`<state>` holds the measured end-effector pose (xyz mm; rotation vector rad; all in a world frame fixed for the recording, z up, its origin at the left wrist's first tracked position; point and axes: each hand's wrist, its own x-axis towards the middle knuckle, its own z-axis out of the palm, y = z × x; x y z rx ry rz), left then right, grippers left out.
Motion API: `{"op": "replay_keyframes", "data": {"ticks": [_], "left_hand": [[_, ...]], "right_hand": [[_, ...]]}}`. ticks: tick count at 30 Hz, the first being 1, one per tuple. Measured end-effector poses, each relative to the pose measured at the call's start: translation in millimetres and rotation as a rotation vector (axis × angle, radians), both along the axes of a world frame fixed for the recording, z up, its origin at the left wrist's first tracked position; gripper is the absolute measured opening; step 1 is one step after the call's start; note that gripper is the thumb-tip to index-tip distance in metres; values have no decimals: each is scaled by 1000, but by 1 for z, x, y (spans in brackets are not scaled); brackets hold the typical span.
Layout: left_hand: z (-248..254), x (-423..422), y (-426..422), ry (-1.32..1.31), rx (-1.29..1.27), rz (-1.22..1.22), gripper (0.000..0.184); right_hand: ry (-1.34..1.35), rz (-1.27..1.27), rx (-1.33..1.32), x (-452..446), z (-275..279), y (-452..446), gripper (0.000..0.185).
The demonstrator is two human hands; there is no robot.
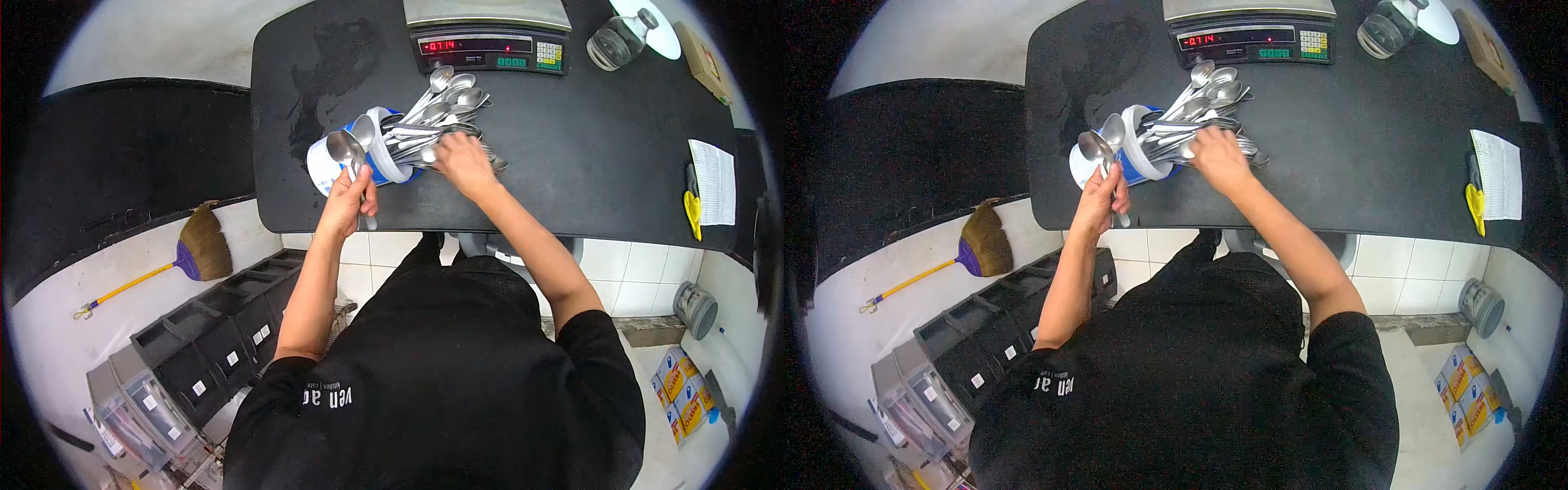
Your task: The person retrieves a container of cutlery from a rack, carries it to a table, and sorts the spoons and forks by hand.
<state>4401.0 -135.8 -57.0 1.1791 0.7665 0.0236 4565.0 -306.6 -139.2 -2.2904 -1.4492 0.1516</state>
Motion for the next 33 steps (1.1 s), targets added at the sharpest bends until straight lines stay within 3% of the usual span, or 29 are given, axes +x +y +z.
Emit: {"op": "replay_keyframes", "data": {"ticks": [3,8,11,13,24,31,33], "left_hand": [[6,1,1,12,-46,-44,22],[4,-2,1,-29,-89,-11,19],[6,-2,-1,-13,-87,6,18],[5,-1,-3,-28,-103,14,18],[0,1,1,-62,-55,-45,22],[-2,34,-14,7,344,-219,41],[-12,43,-20,-72,518,-345,39]], "right_hand": [[-109,42,50,-5,-25,21,20],[-101,111,7,9,-33,22,20],[33,103,-6,23,-22,11,18],[386,-146,116,31,-21,7,19],[505,-235,93,62,14,-29,21],[480,52,260,54,86,-26,19],[178,47,244,51,96,-19,18]]}}
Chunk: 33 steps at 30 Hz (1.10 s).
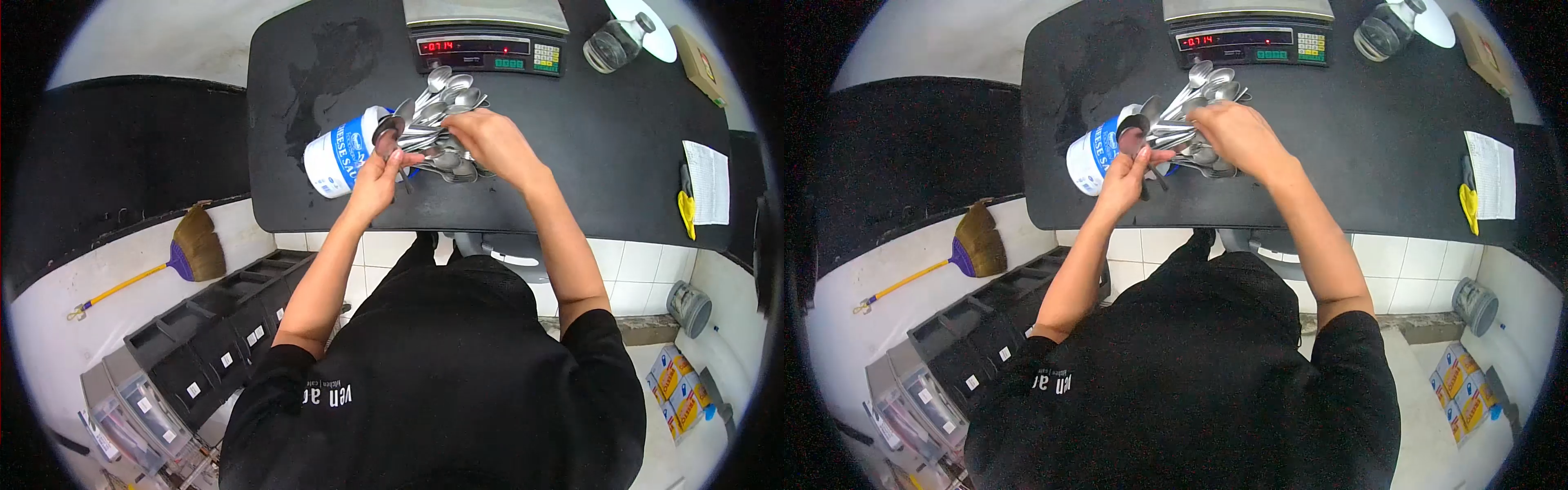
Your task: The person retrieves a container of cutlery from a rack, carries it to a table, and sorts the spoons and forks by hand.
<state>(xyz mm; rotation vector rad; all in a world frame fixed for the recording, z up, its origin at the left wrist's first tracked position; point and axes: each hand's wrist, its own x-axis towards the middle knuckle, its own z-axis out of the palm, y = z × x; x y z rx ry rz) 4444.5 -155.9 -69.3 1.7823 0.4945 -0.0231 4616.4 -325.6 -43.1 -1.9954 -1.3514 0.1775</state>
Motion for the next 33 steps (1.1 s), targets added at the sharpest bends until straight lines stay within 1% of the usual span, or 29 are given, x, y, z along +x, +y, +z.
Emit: {"op": "replay_keyframes", "data": {"ticks": [1,2,4,6,8,9,11,12,13,14,15,16,17,18,19,20,21,22,23,26,28,30,33], "left_hand": [[-2,3,-4,-14,-96,42,42],[-3,5,-6,-13,-98,35,42],[-1,9,-9,-73,41,94,41],[-2,13,-11,-112,26,102,40],[2,15,-13,-112,224,50,39],[1,14,-13,-111,224,51,39],[-1,15,-10,-172,428,-4,40],[6,14,-11,-172,431,-6,40],[19,11,-15,-58,286,-12,38],[27,8,-17,54,143,-16,36],[19,3,-17,131,-80,50,25],[16,-3,-17,128,-73,51,25],[15,-10,-16,160,-159,115,22],[13,-17,-15,193,-247,179,20],[9,-24,-15,193,-243,182,20],[6,-30,-13,154,-316,265,19],[4,-34,-11,114,-390,348,17],[3,-36,-9,113,-390,349,17],[3,-37,-6,78,-386,370,19],[7,-38,1,23,-389,430,21],[10,-35,4,-50,-384,462,20],[6,-36,8,-71,-404,487,19],[3,-36,9,-97,-431,490,18]], "right_hand": [[-83,-1,-44,-2,12,0,17],[-82,-9,-46,-2,23,-2,17],[-79,-8,-53,-3,40,-6,16],[-81,-14,-51,-4,50,-8,15],[-84,-15,-47,-2,54,-8,14],[-70,4,-41,0,53,-7,16],[-55,22,-31,2,50,-2,18],[23,73,3,1,45,2,20],[99,125,37,0,41,6,22],[97,126,43,1,40,9,22],[452,127,-17,3,40,12,25],[807,128,-79,5,38,16,30],[1023,33,50,9,6,22,38],[1022,37,55,18,-20,25,38],[686,-79,-117,29,-43,27,38],[344,-191,-280,33,-65,26,38],[344,-190,-279,26,-90,23,38],[151,-201,-274,17,-115,20,33],[-44,-207,-268,13,-127,17,29],[-80,-119,-235,6,-130,11,24],[-99,-116,-192,6,-128,7,23],[-26,-133,-153,8,-128,3,23],[9,-180,-87,9,-118,1,23]]}}
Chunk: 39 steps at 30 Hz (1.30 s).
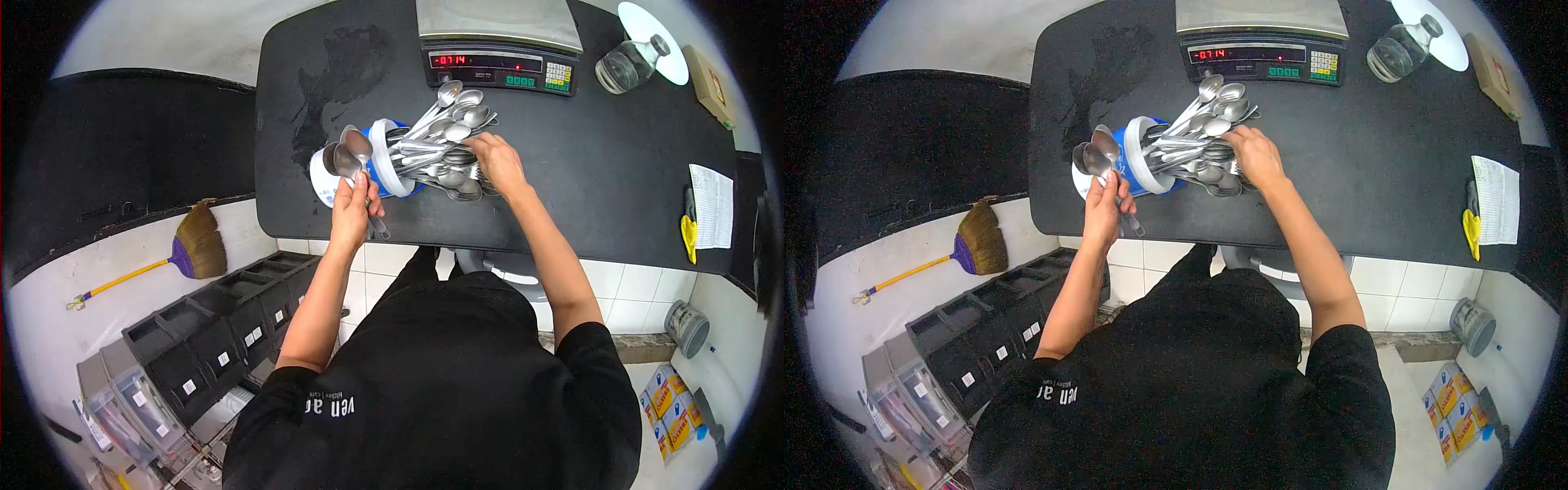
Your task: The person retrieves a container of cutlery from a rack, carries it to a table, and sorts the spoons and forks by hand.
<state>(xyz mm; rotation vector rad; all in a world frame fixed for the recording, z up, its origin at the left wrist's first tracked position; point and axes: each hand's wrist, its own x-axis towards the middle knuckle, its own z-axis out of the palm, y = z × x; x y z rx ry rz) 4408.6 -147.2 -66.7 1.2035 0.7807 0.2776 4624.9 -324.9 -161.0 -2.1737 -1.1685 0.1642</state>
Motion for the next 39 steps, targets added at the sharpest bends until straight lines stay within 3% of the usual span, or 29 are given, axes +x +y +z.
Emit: {"op": "replay_keyframes", "data": {"ticks": [4,6,9,22,25,27,29,31,33,35,37,39], "left_hand": [[1,-1,-2,33,-9,-2,18],[1,-1,-2,41,-15,-7,18],[-2,-2,-2,36,-40,-9,18],[-1,0,2,57,-41,-44,20],[-2,-2,2,101,51,-140,22],[-3,-2,-1,130,102,-210,23],[-7,4,-15,57,181,-359,29],[1,11,-35,155,213,-483,28],[-13,14,-54,143,-50,-465,26],[-17,15,-60,177,-83,-467,24],[-18,14,-61,219,-116,-466,21],[-21,11,-55,237,-58,-432,18]], "right_hand": [[0,11,64,1,7,-8,24],[114,-165,86,3,12,-15,23],[244,-224,101,4,23,-22,22],[386,-253,55,4,29,-26,18],[351,-212,43,3,56,-31,17],[315,-9,55,-4,92,-39,15],[332,59,100,-16,117,-44,14],[347,127,146,-28,123,-41,14],[394,76,228,-38,117,-35,14],[437,43,223,-40,104,-28,15],[900,-83,173,-34,86,-19,19],[1034,-157,203,-20,48,-13,24]]}}
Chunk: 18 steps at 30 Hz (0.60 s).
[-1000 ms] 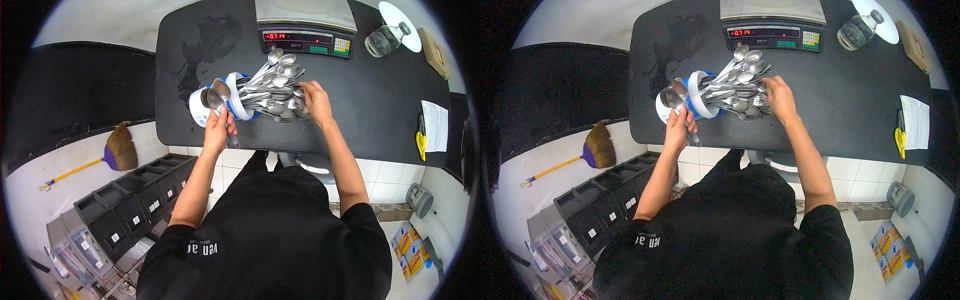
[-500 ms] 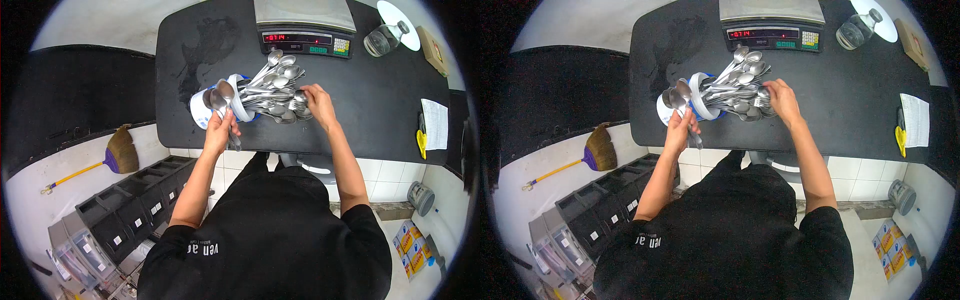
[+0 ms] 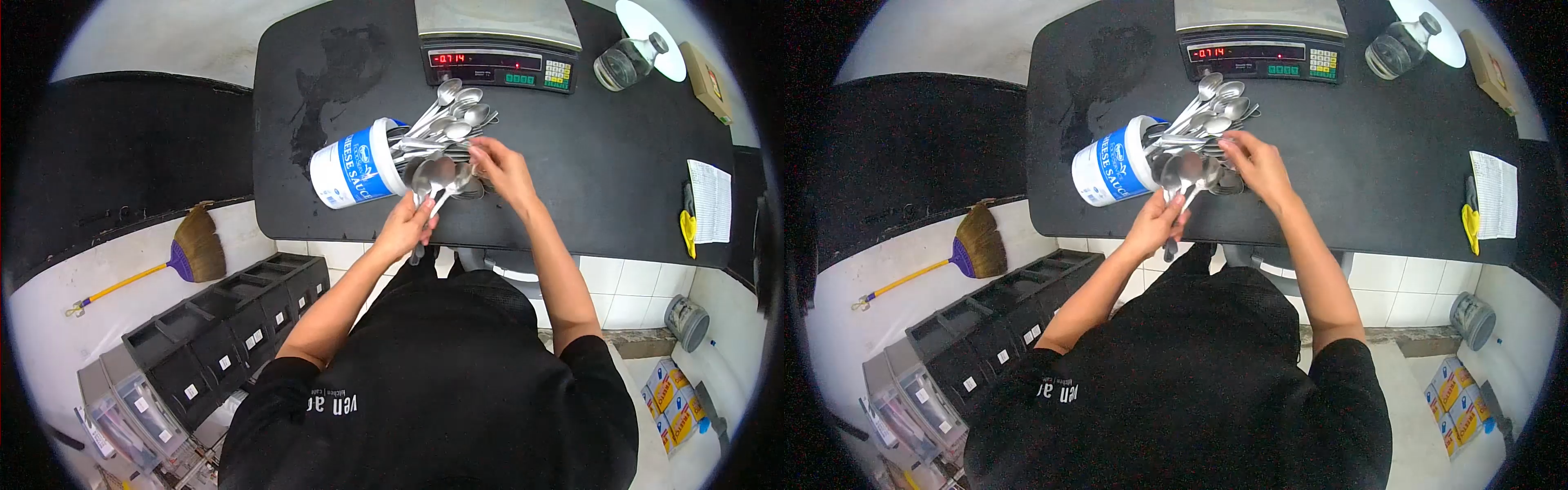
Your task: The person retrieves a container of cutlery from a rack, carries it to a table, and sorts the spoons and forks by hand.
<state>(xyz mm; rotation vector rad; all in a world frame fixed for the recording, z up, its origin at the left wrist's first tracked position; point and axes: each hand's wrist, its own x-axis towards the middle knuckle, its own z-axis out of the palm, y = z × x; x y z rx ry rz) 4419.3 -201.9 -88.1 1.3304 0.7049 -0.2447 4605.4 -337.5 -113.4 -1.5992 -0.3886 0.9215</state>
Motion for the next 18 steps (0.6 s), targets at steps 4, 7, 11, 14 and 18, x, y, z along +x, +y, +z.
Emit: {"op": "replay_keyframes", "data": {"ticks": [4,7,11,14,18], "left_hand": [[16,-4,12,-39,-16,133,19],[34,-7,24,-107,-88,207,20],[48,-12,40,-142,-72,324,18],[51,-18,51,-160,-60,325,18],[60,-18,51,-162,-63,336,18]], "right_hand": [[-895,113,-324,14,-43,15,25],[-1049,281,-427,21,-57,20,18],[-910,204,-287,36,-59,18,16],[-762,95,-275,40,-49,17,20],[-562,64,-328,48,-30,17,24]]}}
